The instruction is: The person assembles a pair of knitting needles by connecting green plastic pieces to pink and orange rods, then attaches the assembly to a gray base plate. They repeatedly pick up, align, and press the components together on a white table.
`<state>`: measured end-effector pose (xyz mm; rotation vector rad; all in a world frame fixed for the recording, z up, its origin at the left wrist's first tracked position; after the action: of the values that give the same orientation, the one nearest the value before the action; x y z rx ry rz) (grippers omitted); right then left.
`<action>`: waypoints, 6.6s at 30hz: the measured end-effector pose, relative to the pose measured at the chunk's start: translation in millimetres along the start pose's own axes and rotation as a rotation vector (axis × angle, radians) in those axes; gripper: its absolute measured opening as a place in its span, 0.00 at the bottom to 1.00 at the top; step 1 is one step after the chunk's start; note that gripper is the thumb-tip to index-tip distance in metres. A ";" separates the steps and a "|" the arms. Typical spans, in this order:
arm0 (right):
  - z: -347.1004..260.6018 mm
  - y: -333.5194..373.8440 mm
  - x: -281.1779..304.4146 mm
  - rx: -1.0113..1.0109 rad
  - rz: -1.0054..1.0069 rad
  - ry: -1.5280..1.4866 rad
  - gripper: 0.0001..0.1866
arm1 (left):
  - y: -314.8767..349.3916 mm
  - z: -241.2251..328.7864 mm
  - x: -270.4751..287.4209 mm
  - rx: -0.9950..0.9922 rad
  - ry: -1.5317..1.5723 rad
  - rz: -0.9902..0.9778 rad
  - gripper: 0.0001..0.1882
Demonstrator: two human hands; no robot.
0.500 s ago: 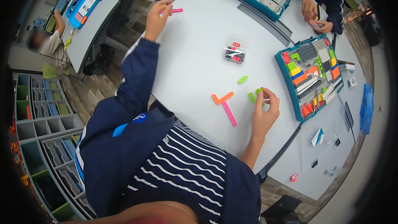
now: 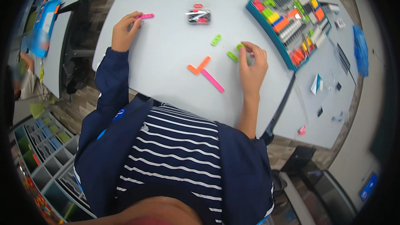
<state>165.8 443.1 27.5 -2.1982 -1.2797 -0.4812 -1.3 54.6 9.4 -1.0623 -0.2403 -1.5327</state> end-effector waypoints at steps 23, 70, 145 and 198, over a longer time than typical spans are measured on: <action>36.5 -14.7 31.2 -0.132 0.029 -0.004 0.13 | 22.2 130.6 -72.0 -0.011 0.556 -0.151 0.04; -8.3 24.7 -47.4 -0.455 -0.446 -0.847 0.11 | 48.9 170.1 -130.9 0.338 1.130 -0.415 0.10; -69.1 27.3 -24.0 0.425 0.006 -0.020 0.22 | 55.2 151.5 -132.6 0.484 1.158 -0.324 0.13; -48.3 20.7 -39.6 0.096 -0.196 -0.553 0.20 | 43.6 184.3 -98.6 0.009 0.938 -0.167 0.17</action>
<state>163.1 378.2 38.0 -2.2116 -1.7677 0.1364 113.9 233.7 24.2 -0.2332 0.3236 -2.0098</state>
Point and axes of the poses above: each hand's wrist, its own y-axis away from the middle knuckle, its own x-axis out of the back of the hand, z = x × y, the point moved 9 cm from there along -y, towards the middle knuckle, and after that the axes turned 2 degrees about -y, right-handed, at the moved point
